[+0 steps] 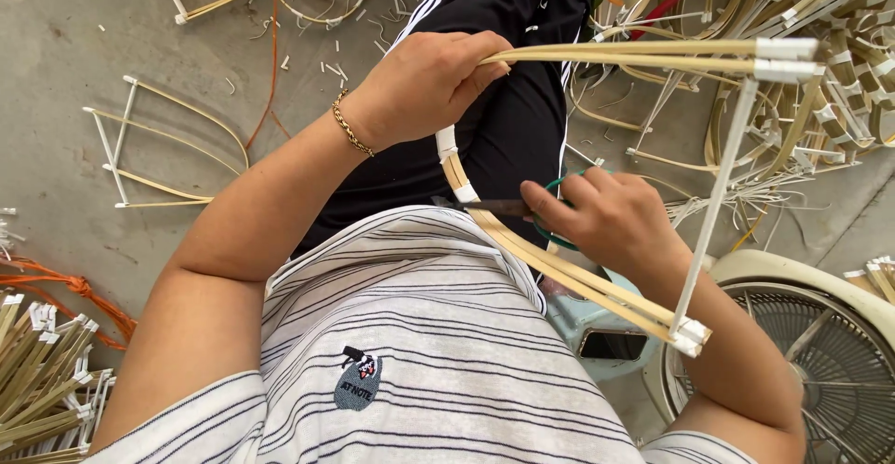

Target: Assembling bamboo strips onto white plastic frames to create furniture components.

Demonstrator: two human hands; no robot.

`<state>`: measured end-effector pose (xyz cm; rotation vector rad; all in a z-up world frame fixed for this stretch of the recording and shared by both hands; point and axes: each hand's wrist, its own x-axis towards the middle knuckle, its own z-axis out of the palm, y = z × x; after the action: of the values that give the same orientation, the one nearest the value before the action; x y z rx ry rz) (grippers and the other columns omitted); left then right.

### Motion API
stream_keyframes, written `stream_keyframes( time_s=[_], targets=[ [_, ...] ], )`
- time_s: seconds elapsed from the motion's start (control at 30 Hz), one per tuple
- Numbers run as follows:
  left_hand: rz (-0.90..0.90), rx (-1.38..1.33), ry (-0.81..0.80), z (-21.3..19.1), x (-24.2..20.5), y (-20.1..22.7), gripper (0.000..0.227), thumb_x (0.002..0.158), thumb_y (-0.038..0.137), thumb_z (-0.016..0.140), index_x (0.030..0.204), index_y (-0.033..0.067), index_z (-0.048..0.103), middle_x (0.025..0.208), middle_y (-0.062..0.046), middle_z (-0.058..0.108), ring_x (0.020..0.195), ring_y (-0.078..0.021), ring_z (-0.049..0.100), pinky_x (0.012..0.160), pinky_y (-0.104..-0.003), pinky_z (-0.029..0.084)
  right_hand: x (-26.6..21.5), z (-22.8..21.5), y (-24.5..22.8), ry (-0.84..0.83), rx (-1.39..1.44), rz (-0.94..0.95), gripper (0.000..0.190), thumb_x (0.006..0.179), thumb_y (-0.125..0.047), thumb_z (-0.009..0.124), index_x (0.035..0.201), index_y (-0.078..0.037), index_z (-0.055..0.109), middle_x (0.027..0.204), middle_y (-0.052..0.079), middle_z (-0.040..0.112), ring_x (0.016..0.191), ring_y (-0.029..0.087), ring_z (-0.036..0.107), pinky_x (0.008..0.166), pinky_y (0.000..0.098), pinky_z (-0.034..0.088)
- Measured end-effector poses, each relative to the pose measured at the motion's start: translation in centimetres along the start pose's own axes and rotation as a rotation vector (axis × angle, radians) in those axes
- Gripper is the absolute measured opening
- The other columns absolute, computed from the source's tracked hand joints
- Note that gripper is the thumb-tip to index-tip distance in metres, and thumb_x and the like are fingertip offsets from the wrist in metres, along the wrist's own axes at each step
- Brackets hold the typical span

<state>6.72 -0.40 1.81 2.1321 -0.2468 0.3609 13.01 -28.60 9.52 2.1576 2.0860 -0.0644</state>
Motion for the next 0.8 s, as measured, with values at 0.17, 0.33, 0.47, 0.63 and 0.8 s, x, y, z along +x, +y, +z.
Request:
stream_keyframes(
  time_s=[0.17, 0.33, 0.47, 0.63, 0.8],
  targets=[
    [-0.309, -0.083, 0.129, -2.1, -2.0, -3.4, 0.025, 0.109, 0.020, 0.058, 0.129, 0.0068, 0.066, 0.072, -0.011, 0.064, 0.061, -0.0215, 0.062, 0.062, -0.036, 0.051, 1.4, 3.7, 1.1, 0.054, 0.308, 0.449, 0.046, 0.082, -0.040, 0.083, 0.124, -0.025, 0.069, 0.086, 0.004, 0.062, 0.084, 0.025, 0.062, 0.071, 0.0392, 0.048],
    [-0.739, -0.437, 0.681, -2.6, -14.3, -16.7, 0.032, 0.110, 0.026, 0.049, 0.129, 0.0041, 0.063, 0.067, -0.005, 0.064, 0.056, -0.0099, 0.056, 0.050, -0.028, 0.044, 3.0, 10.9, -0.6, -0.101, 0.408, 0.501, 0.070, 0.075, -0.029, 0.084, 0.140, -0.021, 0.059, 0.111, 0.014, 0.065, 0.103, 0.035, 0.060, 0.087, 0.0459, 0.050],
    [-1.064, -0.376, 1.041, -6.8, -24.7, -27.0, 0.035, 0.114, 0.030, 0.046, 0.110, -0.0024, 0.059, 0.065, -0.010, 0.064, 0.043, -0.0157, 0.056, 0.037, -0.033, 0.042, 4.7, 11.2, -1.6, -0.035, 0.595, 0.573, 0.070, 0.082, -0.026, 0.079, 0.146, -0.016, 0.053, 0.136, 0.018, 0.058, 0.122, 0.039, 0.056, 0.097, 0.0450, 0.049],
    [-1.077, -0.439, 1.293, -19.8, -22.7, -26.6, 0.071, 0.102, 0.039, 0.067, 0.139, 0.0013, 0.020, 0.086, -0.011, 0.065, 0.047, -0.0164, 0.064, 0.038, -0.030, 0.053, 5.4, 10.4, -1.0, -0.001, 0.638, 0.600, 0.065, 0.085, -0.029, 0.077, 0.145, -0.015, 0.054, 0.139, 0.016, 0.058, 0.125, 0.037, 0.057, 0.100, 0.0439, 0.049],
    [-1.248, -0.108, 0.899, -16.6, -21.1, -30.9, 0.088, 0.096, 0.035, 0.076, 0.152, 0.0003, 0.018, 0.099, -0.012, 0.068, 0.050, -0.0152, 0.067, 0.040, -0.030, 0.053, 3.5, 12.6, -0.2, 0.019, 0.703, 0.715, 0.061, 0.087, -0.030, 0.076, 0.142, -0.015, 0.057, 0.139, 0.016, 0.058, 0.125, 0.036, 0.058, 0.099, 0.0436, 0.049]
  ],
)
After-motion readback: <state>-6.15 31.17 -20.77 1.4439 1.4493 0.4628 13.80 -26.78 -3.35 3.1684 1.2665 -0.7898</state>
